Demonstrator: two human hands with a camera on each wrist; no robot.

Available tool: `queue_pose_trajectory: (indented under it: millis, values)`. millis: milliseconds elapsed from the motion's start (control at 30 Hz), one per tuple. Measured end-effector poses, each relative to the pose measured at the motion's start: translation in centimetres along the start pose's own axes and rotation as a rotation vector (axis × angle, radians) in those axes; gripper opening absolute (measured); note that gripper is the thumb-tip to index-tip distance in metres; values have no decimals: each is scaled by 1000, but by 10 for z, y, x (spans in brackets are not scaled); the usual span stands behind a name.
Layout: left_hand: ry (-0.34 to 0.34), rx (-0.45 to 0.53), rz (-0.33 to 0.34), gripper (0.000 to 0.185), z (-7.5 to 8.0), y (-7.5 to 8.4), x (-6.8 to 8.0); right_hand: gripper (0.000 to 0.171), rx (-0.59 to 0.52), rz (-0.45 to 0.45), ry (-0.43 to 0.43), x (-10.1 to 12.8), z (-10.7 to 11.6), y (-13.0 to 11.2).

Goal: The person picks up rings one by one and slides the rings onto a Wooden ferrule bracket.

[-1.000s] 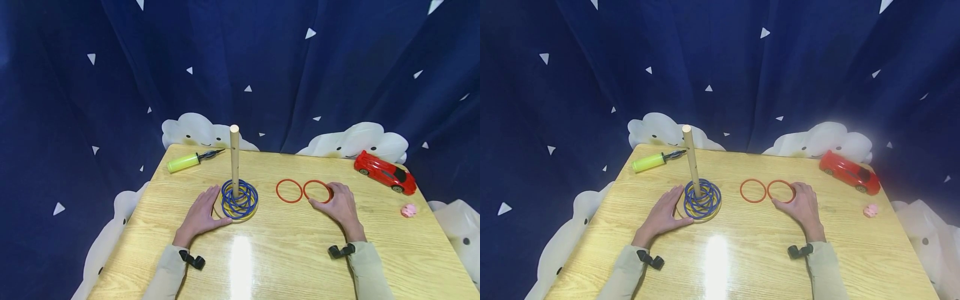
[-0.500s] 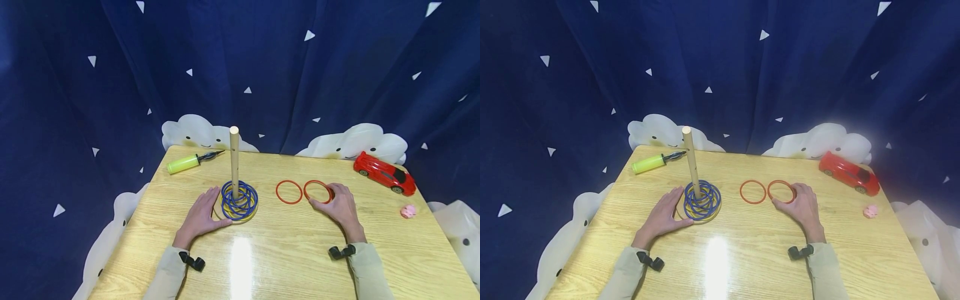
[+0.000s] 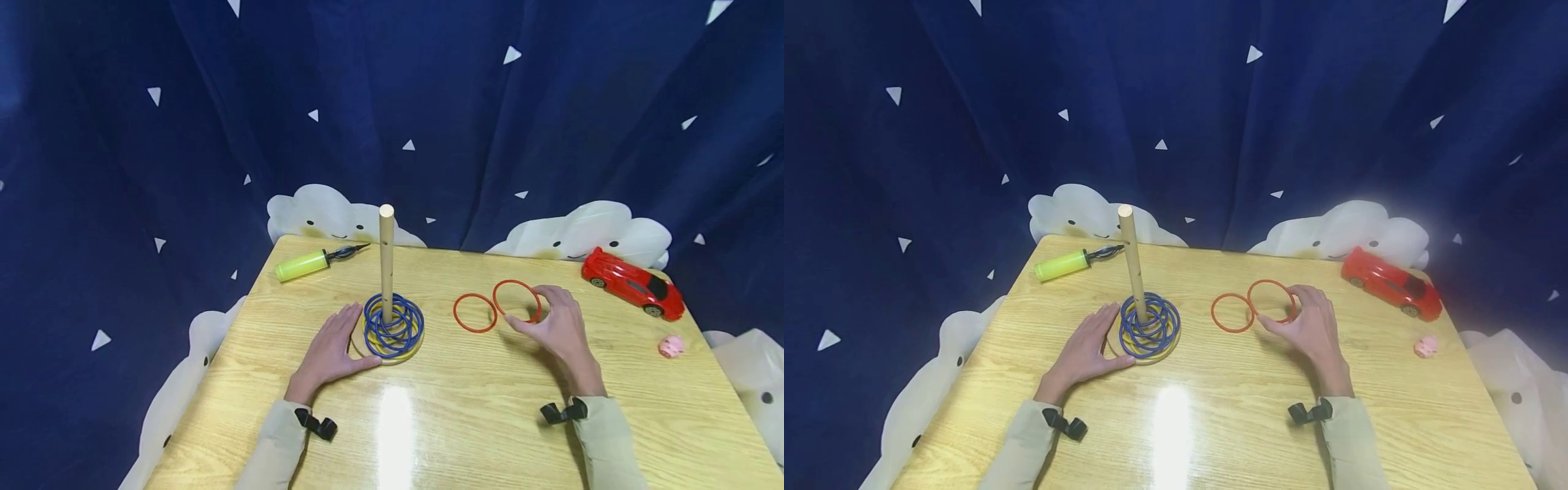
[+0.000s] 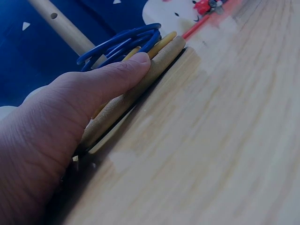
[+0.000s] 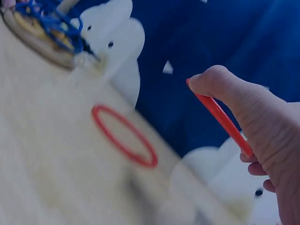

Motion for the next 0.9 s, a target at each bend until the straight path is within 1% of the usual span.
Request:
queue_pose_trajectory:
  millis: [133, 333, 633, 733, 900]
  values:
    - [2, 0, -2, 128, 1, 1, -1, 75, -16, 40, -2, -12, 9, -20]
    - [1, 6, -1, 128, 2, 2, -1, 76, -38, 94, -31, -29, 18, -47]
    - [-2, 3, 5, 127, 3, 2, -2, 78, -144, 209, -46, -60, 35, -88]
    - [-4, 11, 6, 127, 3, 2, -1, 78, -168, 248, -55, -73, 40, -105]
    - [9, 9, -2, 127, 2, 2, 0, 79, -172, 304, -61, -94, 51, -138]
Point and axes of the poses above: each hand's wrist, its own x-axis away from the middle knuckle, its own z-axis out of the back of the hand, y = z × x, the point moved 2 cm from there along -x, towards the middle knuckle, and after that the axes turned 1 degree about -z, right-handed, at the moved point
